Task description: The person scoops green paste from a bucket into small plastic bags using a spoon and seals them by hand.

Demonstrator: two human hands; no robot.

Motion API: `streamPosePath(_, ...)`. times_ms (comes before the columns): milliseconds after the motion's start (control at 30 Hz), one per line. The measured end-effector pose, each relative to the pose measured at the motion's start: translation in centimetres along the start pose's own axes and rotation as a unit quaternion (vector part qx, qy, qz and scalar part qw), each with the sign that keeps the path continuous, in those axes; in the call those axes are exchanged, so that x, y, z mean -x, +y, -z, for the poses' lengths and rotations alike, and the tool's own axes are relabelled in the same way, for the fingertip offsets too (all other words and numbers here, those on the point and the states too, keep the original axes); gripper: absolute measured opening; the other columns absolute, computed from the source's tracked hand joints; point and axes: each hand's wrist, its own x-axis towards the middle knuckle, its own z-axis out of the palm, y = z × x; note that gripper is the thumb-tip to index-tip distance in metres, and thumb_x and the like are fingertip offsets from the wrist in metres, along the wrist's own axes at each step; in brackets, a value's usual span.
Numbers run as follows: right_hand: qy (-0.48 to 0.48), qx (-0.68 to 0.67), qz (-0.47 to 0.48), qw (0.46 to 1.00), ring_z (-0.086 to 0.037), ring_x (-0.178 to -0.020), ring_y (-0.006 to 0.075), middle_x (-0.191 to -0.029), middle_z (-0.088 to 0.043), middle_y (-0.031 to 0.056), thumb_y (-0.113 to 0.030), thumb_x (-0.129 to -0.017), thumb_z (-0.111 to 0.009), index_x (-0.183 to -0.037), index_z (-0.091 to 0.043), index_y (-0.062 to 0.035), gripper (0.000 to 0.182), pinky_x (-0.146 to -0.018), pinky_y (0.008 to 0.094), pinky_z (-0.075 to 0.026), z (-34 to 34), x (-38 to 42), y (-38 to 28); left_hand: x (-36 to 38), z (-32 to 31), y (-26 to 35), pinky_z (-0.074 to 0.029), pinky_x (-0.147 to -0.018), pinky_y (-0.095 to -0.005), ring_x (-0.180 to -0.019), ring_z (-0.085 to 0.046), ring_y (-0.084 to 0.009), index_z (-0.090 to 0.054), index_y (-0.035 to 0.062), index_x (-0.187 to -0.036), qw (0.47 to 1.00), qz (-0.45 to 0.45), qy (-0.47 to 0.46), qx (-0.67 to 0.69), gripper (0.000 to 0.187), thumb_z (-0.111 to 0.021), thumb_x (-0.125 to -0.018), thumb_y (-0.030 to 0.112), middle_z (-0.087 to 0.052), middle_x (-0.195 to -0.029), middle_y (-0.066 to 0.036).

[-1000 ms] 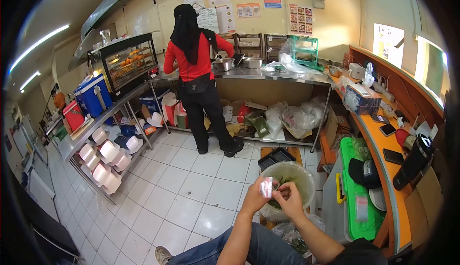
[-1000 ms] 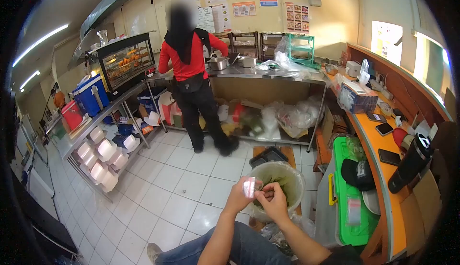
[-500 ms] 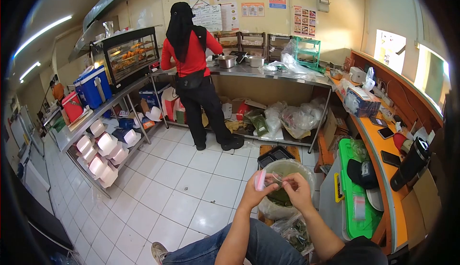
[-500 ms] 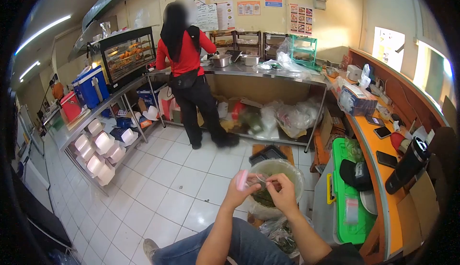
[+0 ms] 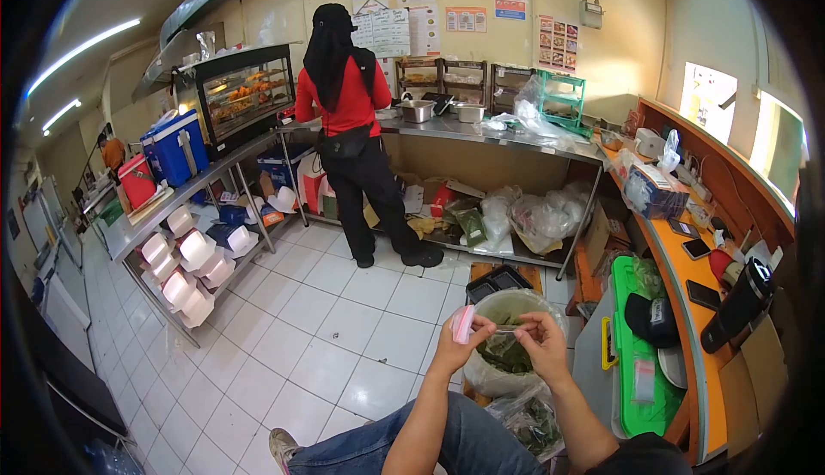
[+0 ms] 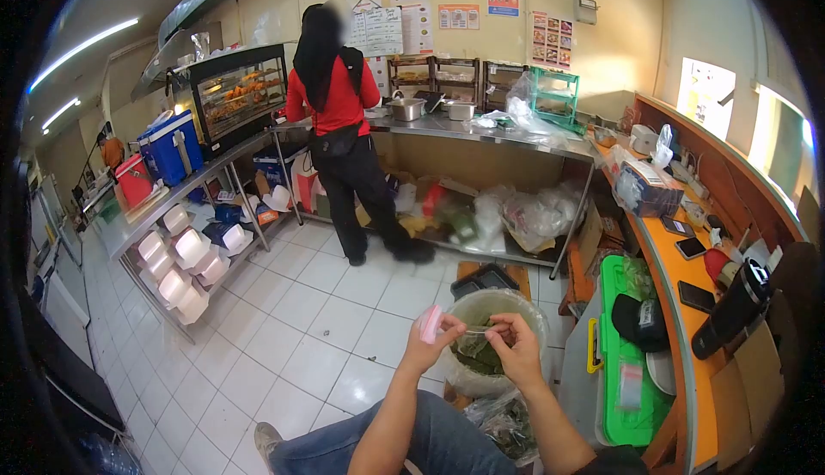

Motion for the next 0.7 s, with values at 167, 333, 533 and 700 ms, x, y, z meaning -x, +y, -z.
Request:
streamPosePath(167,0.017,0.065,0.035,0.997,-0.057,-0.083,0.0091,-0.09,-0.061,0.0025,0.001,-0.086,-0.066,-0.109,-0.056,-0.0022,0.025,-0.075,0.0235,-0.045,0.6,-0.2,0.6,0.2,-0.4,0.1,-0.05,-0.074,-0.0255,-0.08,-0.063,-0.0114,-0.059,0.0009,-0.1,0.999,0.017,-0.028,0.014,0.027,-0.077,-0.082,0.01,-0.069,-0.085,-0.005)
streamPosePath(333,0.026,0.085,0.04,0.995,-0.057,-0.084,0.0097,-0.09,-0.06,0.0033,0.001,-0.086,-0.065,-0.106,-0.055,-0.0022,0.023,-0.075,0.0237,-0.045,1.4,0.0,1.0,0.4,-0.9,0.0,-0.049,-0.071,-0.0258,-0.078,-0.061,-0.0115,-0.06,0.0022,-0.091,0.999,0.013,-0.041,0.027,0.022,-0.078,-0.081,0.011,-0.067,-0.084,-0.003)
streamPosePath(533,0.021,0.053,0.028,0.998,-0.058,-0.087,0.0107,-0.091,-0.059,0.0033,0.001,-0.086,-0.066,-0.106,-0.053,-0.0028,0.024,-0.08,0.025,-0.046,0.9,0.4,1.9,0.3,-0.8,-0.6,-0.049,-0.074,-0.0267,-0.08,-0.06,-0.0115,-0.058,0.0033,-0.093,0.999,0.006,-0.046,0.0,0.019,-0.073,-0.086,0.012,-0.064,-0.085,-0.002)
streamPosePath(700,0.019,0.047,0.035,0.998,-0.058,-0.088,0.0106,-0.091,-0.06,0.0025,0.0,-0.086,-0.067,-0.109,-0.054,-0.0031,0.027,-0.083,0.0257,-0.047,0.9,0.5,2.2,0.5,-1.0,-0.7,-0.047,-0.075,-0.0277,-0.083,-0.058,-0.0114,-0.058,0.0043,-0.095,0.998,-0.025,-0.061,0.004,0.016,-0.07,-0.089,0.013,-0.061,-0.088,-0.002)
